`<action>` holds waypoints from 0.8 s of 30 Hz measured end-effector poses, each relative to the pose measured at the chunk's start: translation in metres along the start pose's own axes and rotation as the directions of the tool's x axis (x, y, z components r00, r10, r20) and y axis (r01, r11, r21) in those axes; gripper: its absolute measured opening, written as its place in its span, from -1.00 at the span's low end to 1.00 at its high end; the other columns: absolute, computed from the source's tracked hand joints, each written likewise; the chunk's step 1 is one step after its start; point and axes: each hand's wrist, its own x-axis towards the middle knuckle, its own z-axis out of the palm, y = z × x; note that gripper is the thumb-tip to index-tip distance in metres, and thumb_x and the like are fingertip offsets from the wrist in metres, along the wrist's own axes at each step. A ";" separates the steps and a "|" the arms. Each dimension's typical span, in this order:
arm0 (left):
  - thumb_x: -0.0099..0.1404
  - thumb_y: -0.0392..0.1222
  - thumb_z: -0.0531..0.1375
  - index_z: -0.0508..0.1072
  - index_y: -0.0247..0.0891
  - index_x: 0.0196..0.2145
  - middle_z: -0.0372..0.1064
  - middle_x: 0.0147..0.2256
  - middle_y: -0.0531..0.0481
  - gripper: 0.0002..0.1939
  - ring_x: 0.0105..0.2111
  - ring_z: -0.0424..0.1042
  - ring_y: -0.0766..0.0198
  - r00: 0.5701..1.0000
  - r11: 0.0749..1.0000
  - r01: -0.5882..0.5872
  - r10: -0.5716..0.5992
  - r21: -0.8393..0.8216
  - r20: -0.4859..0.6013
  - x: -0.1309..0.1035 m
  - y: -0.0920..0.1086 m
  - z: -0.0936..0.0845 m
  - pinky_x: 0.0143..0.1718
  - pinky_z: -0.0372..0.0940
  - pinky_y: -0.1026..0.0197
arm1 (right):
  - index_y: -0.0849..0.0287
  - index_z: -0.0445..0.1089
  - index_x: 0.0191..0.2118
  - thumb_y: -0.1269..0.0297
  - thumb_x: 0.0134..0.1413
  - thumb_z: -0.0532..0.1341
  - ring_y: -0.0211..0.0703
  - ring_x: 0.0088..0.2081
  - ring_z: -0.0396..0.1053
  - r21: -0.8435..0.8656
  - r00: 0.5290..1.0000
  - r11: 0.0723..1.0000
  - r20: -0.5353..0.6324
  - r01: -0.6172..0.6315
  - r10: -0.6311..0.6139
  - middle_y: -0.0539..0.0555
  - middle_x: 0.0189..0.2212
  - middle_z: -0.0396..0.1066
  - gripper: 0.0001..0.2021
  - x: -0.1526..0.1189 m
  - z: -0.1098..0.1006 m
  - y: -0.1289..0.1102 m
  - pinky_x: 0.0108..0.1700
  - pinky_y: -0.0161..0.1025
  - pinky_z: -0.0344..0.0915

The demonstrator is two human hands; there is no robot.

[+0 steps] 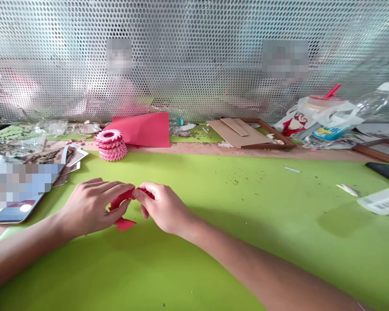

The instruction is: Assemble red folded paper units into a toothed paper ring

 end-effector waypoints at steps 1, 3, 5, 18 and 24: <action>0.32 -0.23 0.14 0.48 -0.21 -0.13 0.61 -0.33 0.09 -0.81 -0.53 0.50 0.27 1.000 1.000 0.009 -0.009 0.002 -0.001 0.000 0.000 -0.001 -0.48 0.20 0.20 | 0.17 0.30 -0.36 -0.10 0.32 0.05 -0.32 -0.60 0.12 0.013 1.000 1.000 0.005 0.004 -0.004 -0.09 -0.61 0.25 -0.58 0.000 -0.001 -0.001 -0.51 -0.33 0.07; 0.31 -0.23 0.16 0.48 -0.21 -0.12 0.60 -0.33 0.11 -0.81 -0.53 0.49 0.28 0.999 0.999 0.043 -0.043 0.008 -0.007 0.002 0.000 -0.002 -0.48 0.20 0.19 | 0.15 0.29 -0.32 -0.07 0.36 0.00 -0.31 -0.57 0.16 0.031 1.000 0.999 0.000 0.006 -0.006 -0.09 -0.59 0.24 -0.60 -0.001 -0.004 -0.003 -0.48 -0.32 0.10; 0.31 -0.23 0.17 0.49 -0.21 -0.13 0.60 -0.34 0.13 -0.81 -0.53 0.49 0.28 0.996 0.996 0.087 -0.087 0.022 -0.020 0.003 0.001 -0.002 -0.47 0.21 0.19 | 0.14 0.26 -0.33 -0.03 0.38 -0.02 -0.30 -0.55 0.16 -0.007 1.000 1.000 -0.030 0.004 -0.005 -0.09 -0.58 0.23 -0.62 -0.001 -0.009 -0.004 -0.48 -0.32 0.09; 0.28 -0.21 0.17 0.54 -0.22 -0.16 0.62 -0.34 0.08 -0.79 -0.56 0.48 0.25 0.983 0.982 0.179 -0.175 0.066 -0.060 0.002 -0.001 0.001 -0.46 0.24 0.18 | 0.10 0.09 -0.38 -0.11 0.38 -0.08 -0.29 -0.54 0.04 0.083 0.997 0.996 -0.075 0.037 -0.030 -0.13 -0.59 0.06 -0.58 0.000 0.006 0.006 -0.46 -0.30 0.06; 0.33 -0.02 0.16 0.50 -0.22 -0.08 0.60 -0.31 0.01 -0.69 -0.59 0.43 0.29 0.901 0.880 0.429 -0.400 -0.204 0.168 0.006 -0.001 -0.007 -0.51 0.21 0.24 | 0.13 0.15 -0.43 -0.02 0.37 -0.02 -0.30 -0.55 0.02 -0.098 0.996 0.993 -0.052 0.074 -0.079 -0.11 -0.58 0.05 -0.60 0.001 -0.011 0.001 -0.48 -0.28 -0.03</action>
